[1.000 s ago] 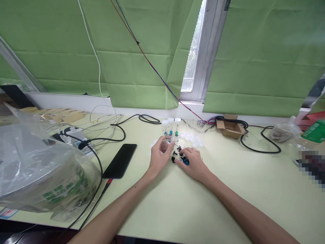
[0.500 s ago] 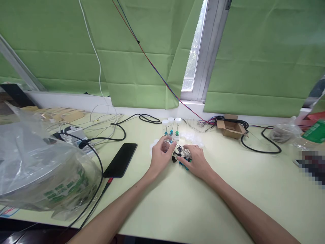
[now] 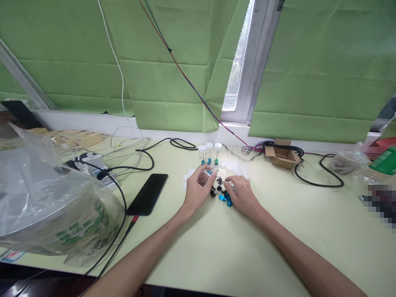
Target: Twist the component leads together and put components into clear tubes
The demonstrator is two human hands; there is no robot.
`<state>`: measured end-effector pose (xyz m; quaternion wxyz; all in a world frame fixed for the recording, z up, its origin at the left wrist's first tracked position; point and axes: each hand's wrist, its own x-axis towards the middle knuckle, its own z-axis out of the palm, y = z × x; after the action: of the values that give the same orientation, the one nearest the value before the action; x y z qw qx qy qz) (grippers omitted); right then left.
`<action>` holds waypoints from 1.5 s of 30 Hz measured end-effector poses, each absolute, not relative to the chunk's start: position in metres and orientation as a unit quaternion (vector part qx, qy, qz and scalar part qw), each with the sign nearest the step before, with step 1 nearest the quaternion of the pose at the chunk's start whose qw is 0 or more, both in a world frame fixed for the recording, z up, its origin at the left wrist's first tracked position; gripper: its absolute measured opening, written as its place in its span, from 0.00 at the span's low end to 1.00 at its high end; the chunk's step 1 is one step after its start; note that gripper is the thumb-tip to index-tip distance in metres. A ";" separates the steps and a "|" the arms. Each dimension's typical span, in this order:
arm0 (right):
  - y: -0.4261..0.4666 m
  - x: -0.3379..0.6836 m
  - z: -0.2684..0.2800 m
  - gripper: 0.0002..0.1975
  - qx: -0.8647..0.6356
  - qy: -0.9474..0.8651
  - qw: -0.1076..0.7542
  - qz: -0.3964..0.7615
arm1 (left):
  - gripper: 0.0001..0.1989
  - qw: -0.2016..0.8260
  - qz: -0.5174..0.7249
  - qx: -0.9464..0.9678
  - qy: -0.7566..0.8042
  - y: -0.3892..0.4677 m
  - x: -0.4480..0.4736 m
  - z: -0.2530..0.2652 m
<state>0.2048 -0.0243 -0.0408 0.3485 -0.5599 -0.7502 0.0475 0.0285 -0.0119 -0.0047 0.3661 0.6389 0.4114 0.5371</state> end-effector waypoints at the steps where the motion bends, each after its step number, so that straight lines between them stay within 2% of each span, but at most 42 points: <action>1: -0.023 0.206 -0.042 0.11 -0.561 -0.750 0.347 0.046 | 0.17 0.367 0.537 0.639 0.410 -0.012 0.029 -0.005; 10: -0.014 0.218 -0.045 0.08 -0.555 -0.753 0.349 0.057 | 0.16 0.358 0.534 0.645 0.413 -0.011 0.030 -0.006; 24: -0.004 0.205 -0.041 0.05 -0.636 -0.711 0.291 0.076 | 0.16 0.350 0.531 0.653 0.411 -0.010 0.031 -0.010; 36: -0.003 0.204 -0.049 0.09 -0.633 -0.714 0.294 0.054 | 0.15 0.332 0.523 0.672 0.406 -0.009 0.030 -0.011; 40: -0.003 0.204 -0.050 0.09 -0.619 -0.710 0.333 0.041 | 0.15 0.317 0.514 0.687 0.405 -0.008 0.030 -0.012; 45: -0.010 0.201 -0.041 0.09 -0.576 -0.686 0.444 0.027 | 0.16 0.295 0.494 0.710 0.405 -0.009 0.030 -0.012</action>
<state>0.2013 -0.0099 -0.0415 0.4438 -0.5762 -0.6858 0.0267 0.0297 -0.0092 -0.0121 0.2947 0.7102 0.4053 0.4944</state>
